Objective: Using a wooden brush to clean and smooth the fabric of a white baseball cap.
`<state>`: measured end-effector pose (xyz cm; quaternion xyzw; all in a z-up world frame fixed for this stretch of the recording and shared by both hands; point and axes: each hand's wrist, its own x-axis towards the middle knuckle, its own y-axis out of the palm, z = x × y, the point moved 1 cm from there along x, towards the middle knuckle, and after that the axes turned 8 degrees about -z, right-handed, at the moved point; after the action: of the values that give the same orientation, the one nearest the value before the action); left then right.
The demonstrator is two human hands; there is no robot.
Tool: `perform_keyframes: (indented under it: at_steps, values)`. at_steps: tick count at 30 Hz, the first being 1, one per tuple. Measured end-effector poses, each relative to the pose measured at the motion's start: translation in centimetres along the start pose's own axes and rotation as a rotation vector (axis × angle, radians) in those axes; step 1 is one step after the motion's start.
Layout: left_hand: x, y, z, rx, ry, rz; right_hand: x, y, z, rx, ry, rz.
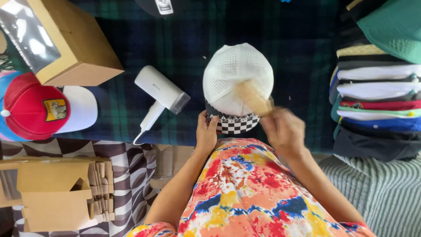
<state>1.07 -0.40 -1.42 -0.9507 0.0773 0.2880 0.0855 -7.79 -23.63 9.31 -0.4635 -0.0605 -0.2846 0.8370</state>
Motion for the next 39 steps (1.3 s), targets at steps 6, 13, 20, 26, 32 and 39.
perform_keyframes:
  at_steps: [6,13,20,26,32,39]
  values:
    - [-0.6,-0.1,-0.8,0.0,0.01,0.006,-2.6,1.7,-8.4,-0.048,0.49,-0.088]
    - [-0.2,-0.4,-0.2,-0.068,0.033,0.051,-7.4,4.9,-5.6,0.145,0.299,0.03]
    - [-0.1,0.5,0.0,-0.008,0.069,0.055,-10.2,1.2,-12.7,-0.063,0.458,-0.068]
    - [1.2,-0.1,0.5,-0.093,0.07,0.099,0.6,-1.0,-3.4,-0.129,-0.407,0.309]
    - [0.8,-0.1,-0.9,-0.062,0.027,0.073,0.7,-3.5,-17.3,-0.355,-0.376,0.103]
    - [0.5,-0.4,0.6,-0.165,0.017,0.101,0.4,0.1,-6.8,-0.065,-0.564,0.143]
